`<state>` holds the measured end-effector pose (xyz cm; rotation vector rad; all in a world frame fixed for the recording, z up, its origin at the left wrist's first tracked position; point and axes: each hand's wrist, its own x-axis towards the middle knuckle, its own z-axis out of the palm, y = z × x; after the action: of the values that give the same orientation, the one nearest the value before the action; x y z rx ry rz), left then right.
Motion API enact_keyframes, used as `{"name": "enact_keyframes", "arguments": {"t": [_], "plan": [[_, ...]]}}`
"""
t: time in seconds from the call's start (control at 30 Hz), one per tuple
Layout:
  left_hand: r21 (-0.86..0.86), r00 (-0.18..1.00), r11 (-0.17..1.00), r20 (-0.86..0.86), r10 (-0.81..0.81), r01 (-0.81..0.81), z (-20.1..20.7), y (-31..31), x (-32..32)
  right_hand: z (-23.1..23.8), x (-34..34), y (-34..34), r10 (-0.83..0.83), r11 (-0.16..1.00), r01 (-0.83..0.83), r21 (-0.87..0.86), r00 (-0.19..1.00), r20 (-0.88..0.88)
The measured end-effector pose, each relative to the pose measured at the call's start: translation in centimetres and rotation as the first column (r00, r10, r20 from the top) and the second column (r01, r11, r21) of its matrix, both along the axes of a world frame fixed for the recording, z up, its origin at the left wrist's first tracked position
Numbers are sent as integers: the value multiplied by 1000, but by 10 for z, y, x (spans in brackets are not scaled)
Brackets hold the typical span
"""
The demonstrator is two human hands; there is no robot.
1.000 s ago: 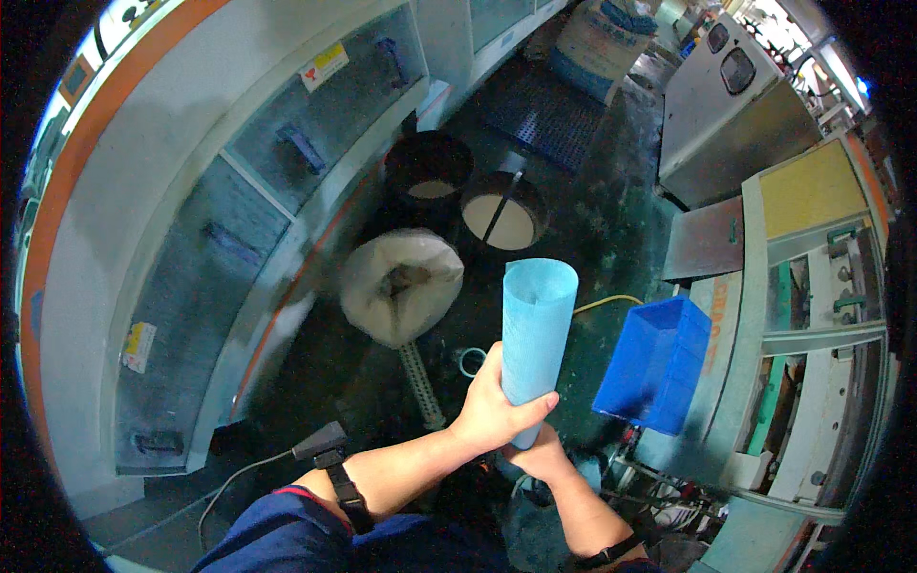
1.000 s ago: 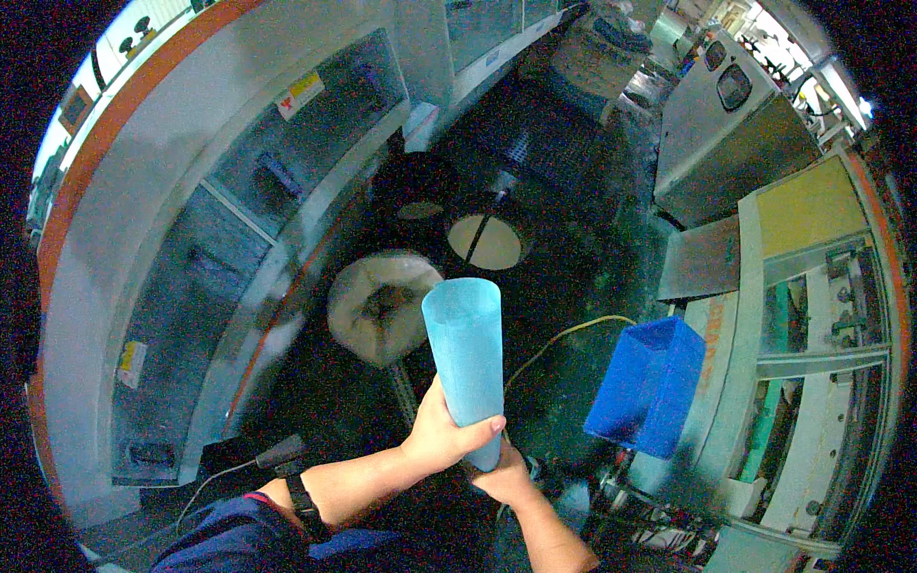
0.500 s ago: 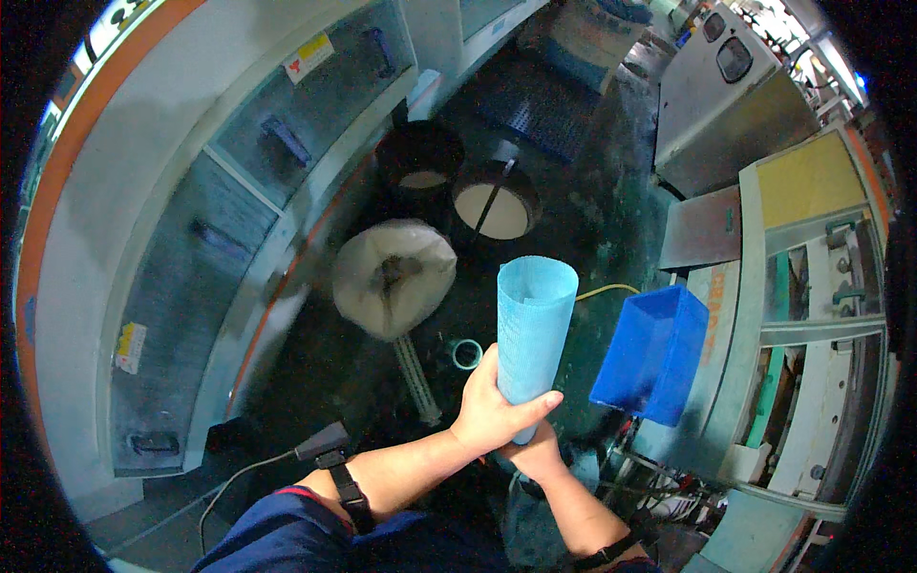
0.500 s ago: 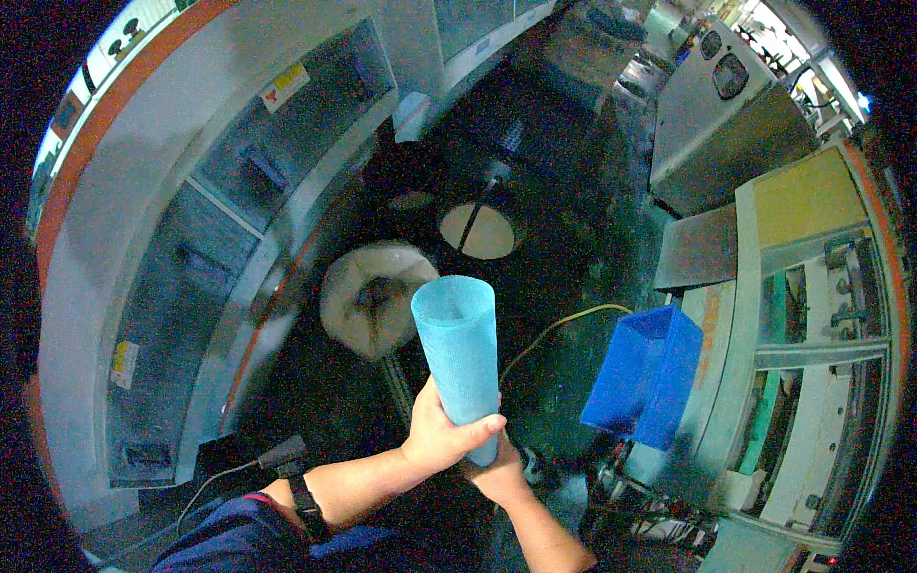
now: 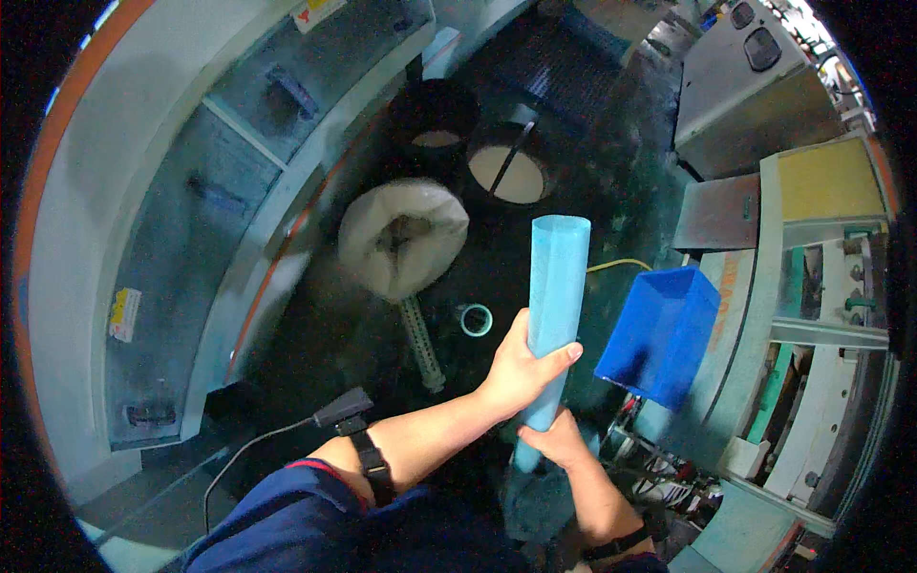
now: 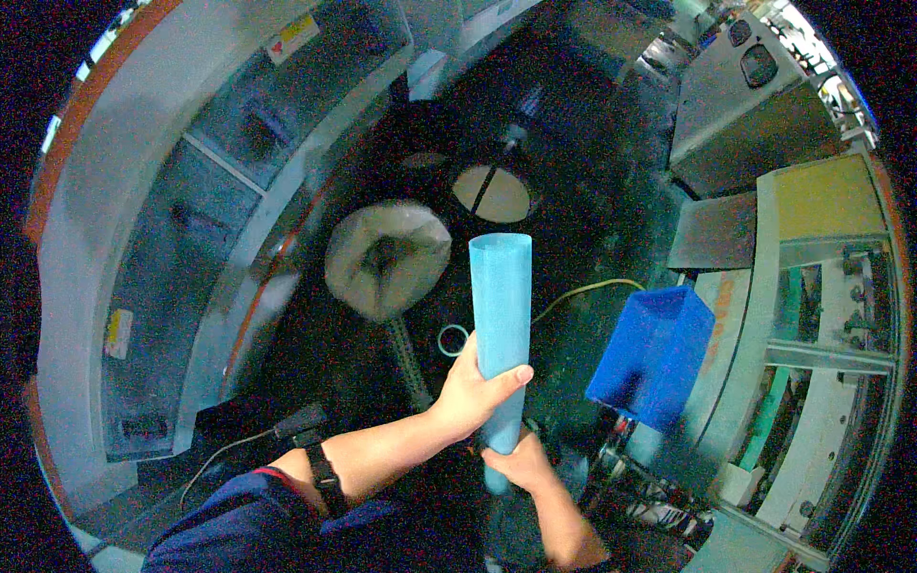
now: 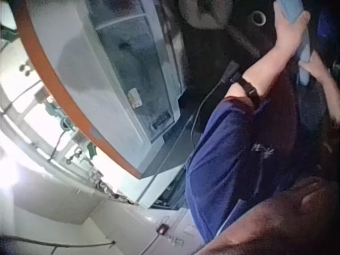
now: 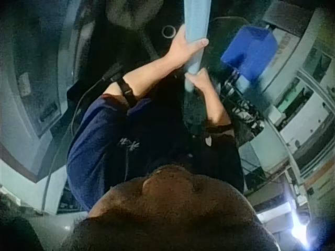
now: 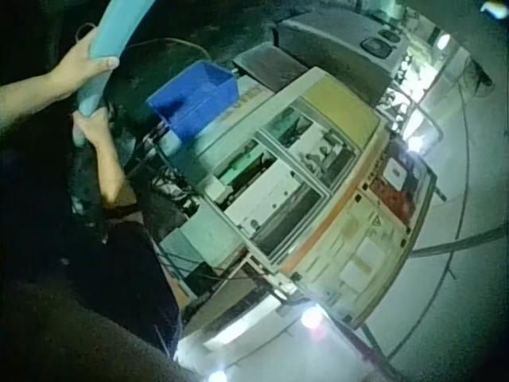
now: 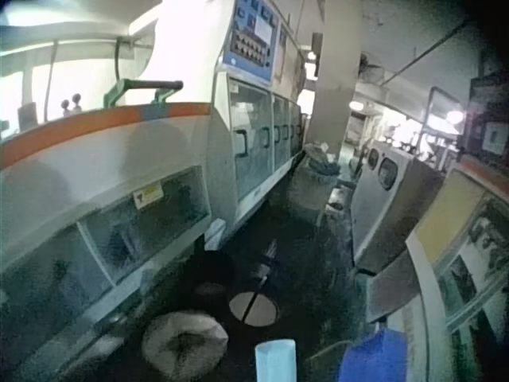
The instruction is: Clean and assemble industrial filter components using pressurized air/water.
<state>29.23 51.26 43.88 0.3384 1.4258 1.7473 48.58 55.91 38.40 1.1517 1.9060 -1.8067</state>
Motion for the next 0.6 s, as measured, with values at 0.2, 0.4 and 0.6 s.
{"name": "enact_keyframes", "arguments": {"t": [0.2,0.4,0.6], "plan": [[-284,938,957,313,147,-55,-97,-7,36,6,56,-2,-75,969,93,-229,993,88],[-432,744,901,615,262,40,-173,-34,66,37,158,-24,20,986,-2,-165,994,111],[-405,593,908,759,270,105,-208,-36,65,112,143,-25,-125,992,129,-4,967,222]]}}
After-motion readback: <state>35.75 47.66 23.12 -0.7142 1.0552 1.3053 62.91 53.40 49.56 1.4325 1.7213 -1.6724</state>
